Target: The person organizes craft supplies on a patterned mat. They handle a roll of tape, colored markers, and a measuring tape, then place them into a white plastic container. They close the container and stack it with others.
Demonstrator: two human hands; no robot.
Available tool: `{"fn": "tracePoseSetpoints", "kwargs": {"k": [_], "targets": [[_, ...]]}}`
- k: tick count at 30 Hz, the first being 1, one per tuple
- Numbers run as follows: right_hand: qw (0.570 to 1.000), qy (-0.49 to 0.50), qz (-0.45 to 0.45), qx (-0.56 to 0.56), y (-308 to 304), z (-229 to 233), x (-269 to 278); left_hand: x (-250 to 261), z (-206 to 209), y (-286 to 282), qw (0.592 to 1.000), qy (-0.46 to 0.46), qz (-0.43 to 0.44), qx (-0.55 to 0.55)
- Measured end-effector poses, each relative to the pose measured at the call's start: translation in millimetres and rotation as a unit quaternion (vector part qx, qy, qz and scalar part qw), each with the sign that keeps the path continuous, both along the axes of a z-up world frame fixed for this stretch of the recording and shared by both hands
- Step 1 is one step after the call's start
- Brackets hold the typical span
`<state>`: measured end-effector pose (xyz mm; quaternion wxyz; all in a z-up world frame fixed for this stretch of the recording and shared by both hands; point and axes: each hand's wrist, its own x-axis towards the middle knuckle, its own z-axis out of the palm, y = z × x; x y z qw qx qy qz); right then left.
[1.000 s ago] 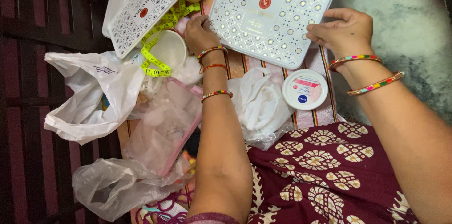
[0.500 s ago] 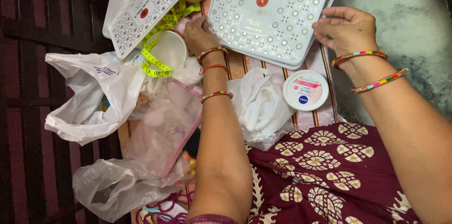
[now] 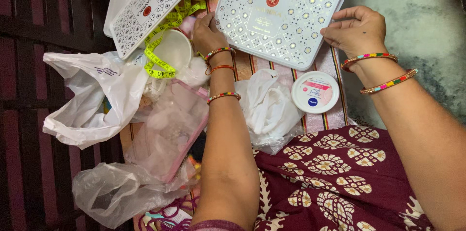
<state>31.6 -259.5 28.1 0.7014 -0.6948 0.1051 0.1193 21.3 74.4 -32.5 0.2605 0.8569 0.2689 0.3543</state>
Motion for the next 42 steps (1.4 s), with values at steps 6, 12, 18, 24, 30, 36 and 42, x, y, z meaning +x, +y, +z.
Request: {"fn": "tracePoseSetpoints", "kwargs": {"k": [6,12,18,24,30,36,42], "targets": [[0.999,0.028,-0.003,-0.017,1,0,0,1,-3,-3,0.999,-0.031,-0.009,0.024],[0.999,-0.025,0.006,-0.020,0,-9,0,-1,-7,-5,1.000,-0.001,0.002,-0.009],[0.998,-0.035,0.011,-0.051,0,-13,2,0,-9,-4,0.999,-0.026,-0.020,-0.031],[0.996,0.035,-0.002,-0.077,3,2,-2,3,-15,-1,0.997,-0.048,-0.029,-0.055],[0.995,0.062,0.028,-0.073,2,1,-3,5,-20,2,0.996,-0.060,-0.048,-0.055],[0.994,0.073,0.042,-0.074,1,-3,2,6,-12,-1,0.997,-0.046,-0.043,-0.047],[0.991,0.111,0.063,-0.047,2,2,-4,7,-13,-3,0.997,-0.038,-0.036,-0.062]]}}
